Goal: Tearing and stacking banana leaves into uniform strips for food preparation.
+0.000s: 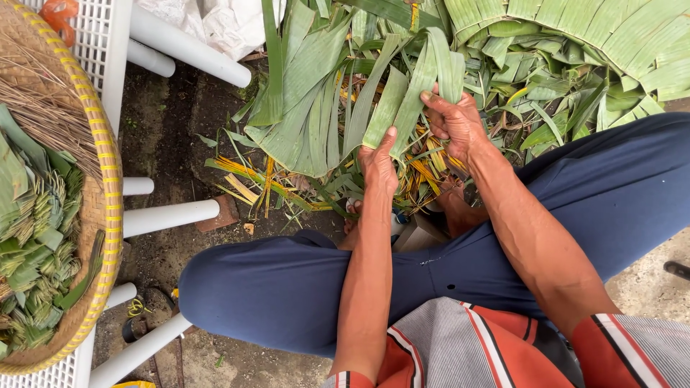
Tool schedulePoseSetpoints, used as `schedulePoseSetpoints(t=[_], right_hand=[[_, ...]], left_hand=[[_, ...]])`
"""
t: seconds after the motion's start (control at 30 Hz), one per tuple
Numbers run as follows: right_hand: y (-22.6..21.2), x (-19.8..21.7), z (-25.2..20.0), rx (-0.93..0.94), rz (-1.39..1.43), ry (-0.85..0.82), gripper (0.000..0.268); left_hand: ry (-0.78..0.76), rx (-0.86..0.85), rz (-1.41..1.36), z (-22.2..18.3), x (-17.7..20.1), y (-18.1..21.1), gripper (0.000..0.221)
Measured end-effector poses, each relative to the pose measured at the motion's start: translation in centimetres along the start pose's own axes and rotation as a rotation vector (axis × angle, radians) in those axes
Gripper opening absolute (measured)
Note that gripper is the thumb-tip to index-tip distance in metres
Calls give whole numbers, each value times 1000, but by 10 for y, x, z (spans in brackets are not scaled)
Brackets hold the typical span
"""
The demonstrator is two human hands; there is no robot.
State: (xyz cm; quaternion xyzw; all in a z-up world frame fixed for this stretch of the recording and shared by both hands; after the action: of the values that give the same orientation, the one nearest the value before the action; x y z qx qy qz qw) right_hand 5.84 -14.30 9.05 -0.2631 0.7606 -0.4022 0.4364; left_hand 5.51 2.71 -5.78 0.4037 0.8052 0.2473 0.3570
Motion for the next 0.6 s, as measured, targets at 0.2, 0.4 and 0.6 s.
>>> schedulePoseSetpoints(t=[0.2, 0.4, 0.6], right_hand=[[-6, 7, 3, 7, 33, 13, 12], [15, 9, 0, -34, -200, -64, 11], [64, 17, 1, -10, -252, -83, 15]], left_hand=[[13, -46, -55, -2, -3, 3, 44], [5, -67, -147, 11, 5, -6, 45], [11, -69, -209, -10, -8, 16, 46]])
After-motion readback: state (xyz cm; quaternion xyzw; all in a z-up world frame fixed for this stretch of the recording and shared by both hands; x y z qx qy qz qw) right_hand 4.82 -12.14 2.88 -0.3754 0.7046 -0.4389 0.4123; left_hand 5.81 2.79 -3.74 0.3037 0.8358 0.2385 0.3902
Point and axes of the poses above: each hand's wrist, its own z-axis towards the middle knuckle, its own x-axis out of the back of the hand, y = z × x, the point moved 6 cm from there along z, towards the middle knuckle, and after that the axes turned 8 degrees about x, right-handed, at the moved point
